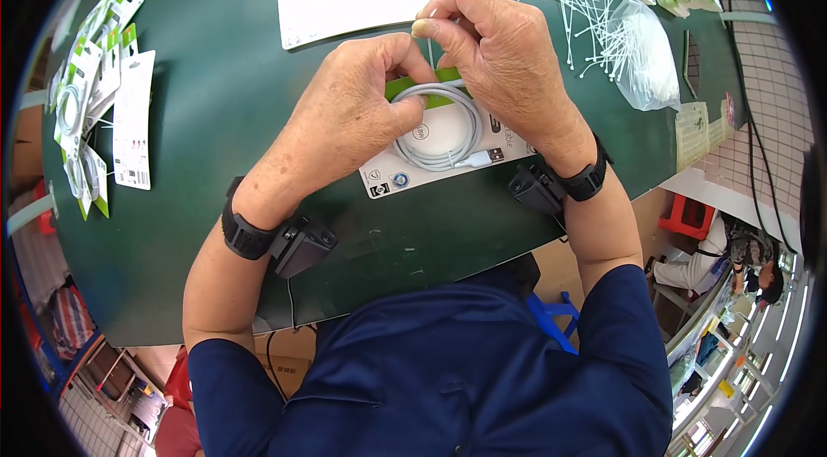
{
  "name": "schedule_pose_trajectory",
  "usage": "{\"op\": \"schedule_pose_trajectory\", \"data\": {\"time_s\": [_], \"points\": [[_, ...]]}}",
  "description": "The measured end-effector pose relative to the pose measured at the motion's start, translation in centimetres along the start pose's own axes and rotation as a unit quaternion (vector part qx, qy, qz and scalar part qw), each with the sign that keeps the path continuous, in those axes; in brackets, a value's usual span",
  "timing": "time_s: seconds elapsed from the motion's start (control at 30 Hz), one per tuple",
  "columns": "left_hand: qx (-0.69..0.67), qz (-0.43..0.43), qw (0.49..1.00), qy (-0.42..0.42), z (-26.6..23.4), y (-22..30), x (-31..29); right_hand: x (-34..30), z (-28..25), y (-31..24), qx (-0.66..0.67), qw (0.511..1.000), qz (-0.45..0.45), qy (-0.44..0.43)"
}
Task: The person packages a USB cable by placing it onto a cardboard backing and threading a plastic tie through the holes to secure it. After pulling the tie tight, the person sets the finished package aside and repeats the process with another cable.
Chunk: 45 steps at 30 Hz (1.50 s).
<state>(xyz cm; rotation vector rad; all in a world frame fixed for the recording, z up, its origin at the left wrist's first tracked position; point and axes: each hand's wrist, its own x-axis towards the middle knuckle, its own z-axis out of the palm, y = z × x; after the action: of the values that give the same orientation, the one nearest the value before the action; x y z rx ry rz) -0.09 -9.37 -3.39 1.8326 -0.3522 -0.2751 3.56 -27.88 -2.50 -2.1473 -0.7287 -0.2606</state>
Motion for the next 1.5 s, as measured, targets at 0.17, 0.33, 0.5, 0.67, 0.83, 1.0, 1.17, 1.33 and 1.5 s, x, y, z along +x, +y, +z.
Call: {"op": "schedule_pose_trajectory", "data": {"time_s": [0.17,0.33,0.5,0.67,0.83,1.0,1.17,1.33,1.5], "points": [[0.007,0.003,1.000,-0.009,0.0,0.0,0.0,0.0,0.2,0.1,0.003,1.000,0.000,0.004],[0.011,0.006,1.000,-0.011,0.0,-0.2,0.0,0.0,0.4,0.2,0.012,1.000,0.015,0.011],[0.019,0.002,1.000,-0.014,-0.1,-0.1,0.0,0.0,0.4,0.2,0.038,0.999,0.030,0.009],[0.014,0.003,1.000,-0.009,-0.2,-0.2,0.1,-0.1,0.3,0.4,0.103,0.993,0.063,0.006],[0.008,0.003,1.000,-0.005,-0.4,-0.6,0.0,-0.2,-0.5,-0.2,0.107,0.993,0.046,-0.027],[-0.035,0.006,0.999,0.014,-0.1,-1.0,0.0,-0.2,-1.6,-0.2,0.032,0.996,-0.059,-0.063],[-0.043,-0.008,0.999,0.027,-0.3,-0.6,0.0,-0.7,-2.1,-1.4,0.057,0.992,-0.023,-0.112],[-0.056,-0.009,0.998,0.010,-0.4,-0.4,0.1,-1.0,-3.1,-1.9,0.165,0.964,0.075,-0.192],[-0.014,-0.001,1.000,-0.002,-0.7,-0.5,0.3,-0.8,-3.5,-1.5,0.171,0.962,0.014,-0.215]]}}
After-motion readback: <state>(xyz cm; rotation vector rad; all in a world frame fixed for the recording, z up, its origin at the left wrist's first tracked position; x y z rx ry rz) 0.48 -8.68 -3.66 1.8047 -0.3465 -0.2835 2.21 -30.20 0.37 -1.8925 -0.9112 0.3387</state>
